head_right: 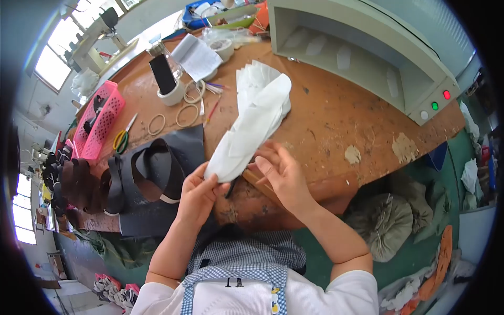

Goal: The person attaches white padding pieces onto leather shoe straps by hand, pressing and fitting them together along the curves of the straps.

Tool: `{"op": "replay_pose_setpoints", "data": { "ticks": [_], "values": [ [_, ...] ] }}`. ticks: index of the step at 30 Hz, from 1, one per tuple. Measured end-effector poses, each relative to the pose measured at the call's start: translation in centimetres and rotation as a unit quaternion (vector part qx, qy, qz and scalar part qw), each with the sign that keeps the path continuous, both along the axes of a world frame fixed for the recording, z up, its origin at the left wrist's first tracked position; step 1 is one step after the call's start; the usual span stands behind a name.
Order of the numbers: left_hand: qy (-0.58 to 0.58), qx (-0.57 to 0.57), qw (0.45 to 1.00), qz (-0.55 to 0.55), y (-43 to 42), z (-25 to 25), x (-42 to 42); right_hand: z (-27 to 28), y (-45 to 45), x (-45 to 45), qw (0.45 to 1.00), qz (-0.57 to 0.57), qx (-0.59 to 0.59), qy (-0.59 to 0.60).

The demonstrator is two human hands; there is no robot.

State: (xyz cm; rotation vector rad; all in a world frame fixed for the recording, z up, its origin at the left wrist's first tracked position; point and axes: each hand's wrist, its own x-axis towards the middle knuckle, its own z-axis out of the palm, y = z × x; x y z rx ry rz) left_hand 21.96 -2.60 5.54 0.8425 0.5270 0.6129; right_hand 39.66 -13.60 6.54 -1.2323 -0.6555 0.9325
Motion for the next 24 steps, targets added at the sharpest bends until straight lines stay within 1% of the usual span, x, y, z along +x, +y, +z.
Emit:
{"op": "replay_pose_setpoints", "data": {
  "ticks": [1, 2, 3, 4, 5, 6, 7, 8, 9, 10, 13, 14, 16, 19, 22, 23, 24],
  "values": [
    [0.016, -0.030, 0.999, -0.038, -0.8, -0.8, -1.2, -0.6, -0.6, -0.5, 0.998, 0.012, -0.003, 0.055],
    [0.027, -0.034, 0.998, -0.047, -1.8, -1.5, -1.5, -1.3, -1.1, -1.0, 0.994, 0.024, -0.006, 0.110],
    [0.038, -0.037, 0.997, -0.054, -2.9, -2.2, -1.6, -2.9, -1.5, -1.7, 0.993, 0.033, 0.029, 0.108],
    [0.050, -0.039, 0.996, -0.058, -3.7, -2.8, -1.9, -3.9, -2.0, -2.2, 0.994, 0.023, 0.016, 0.109],
    [0.117, -0.008, 0.991, -0.071, -4.0, -3.1, -2.0, -4.8, -2.3, -2.7, 0.994, 0.014, 0.003, 0.111],
    [0.190, 0.150, 0.970, -0.027, -4.6, -3.0, -2.2, -5.2, -2.6, -3.1, 0.994, 0.006, -0.008, 0.113],
    [0.256, 0.306, 0.917, 0.015, -5.2, -2.3, -2.1, -5.3, -2.8, -3.2, 0.997, 0.001, -0.022, 0.078],
    [0.314, 0.451, 0.833, 0.057, -5.5, -1.9, -2.1, -5.2, -2.9, -3.1, 0.999, 0.014, -0.033, 0.038],
    [0.328, 0.620, 0.706, 0.092, -5.1, -2.4, -2.2, -5.1, -3.1, -3.0, 0.999, 0.028, -0.046, 0.001],
    [0.309, 0.645, 0.694, 0.087, -5.2, -1.8, -2.0, -5.0, -3.3, -3.1, 0.997, 0.043, -0.061, -0.036],
    [0.274, 0.617, 0.736, 0.062, -5.7, -2.0, -1.2, -4.0, -3.3, -3.7, 0.992, 0.083, -0.075, -0.064],
    [0.258, 0.580, 0.769, 0.075, -5.6, -2.5, -1.0, -3.7, -3.2, -3.9, 0.991, 0.086, -0.074, -0.074],
    [0.249, 0.513, 0.818, 0.073, -5.2, -3.3, -0.8, -3.4, -3.1, -4.3, 0.989, 0.088, -0.071, -0.094],
    [0.222, 0.338, 0.913, 0.053, -4.8, -4.5, -1.0, -4.3, -3.3, -5.3, 0.991, 0.104, -0.055, -0.065],
    [0.221, 0.325, 0.919, 0.039, -4.8, -4.8, -1.4, -5.3, -3.6, -5.4, 0.987, 0.107, -0.053, -0.109],
    [0.227, 0.333, 0.915, 0.035, -5.0, -4.2, -1.3, -5.3, -3.6, -5.3, 0.983, 0.110, -0.074, -0.124],
    [0.229, 0.310, 0.922, 0.038, -4.9, -4.3, -1.3, -5.1, -3.4, -5.3, 0.980, 0.108, -0.062, -0.157]
  ]
}}
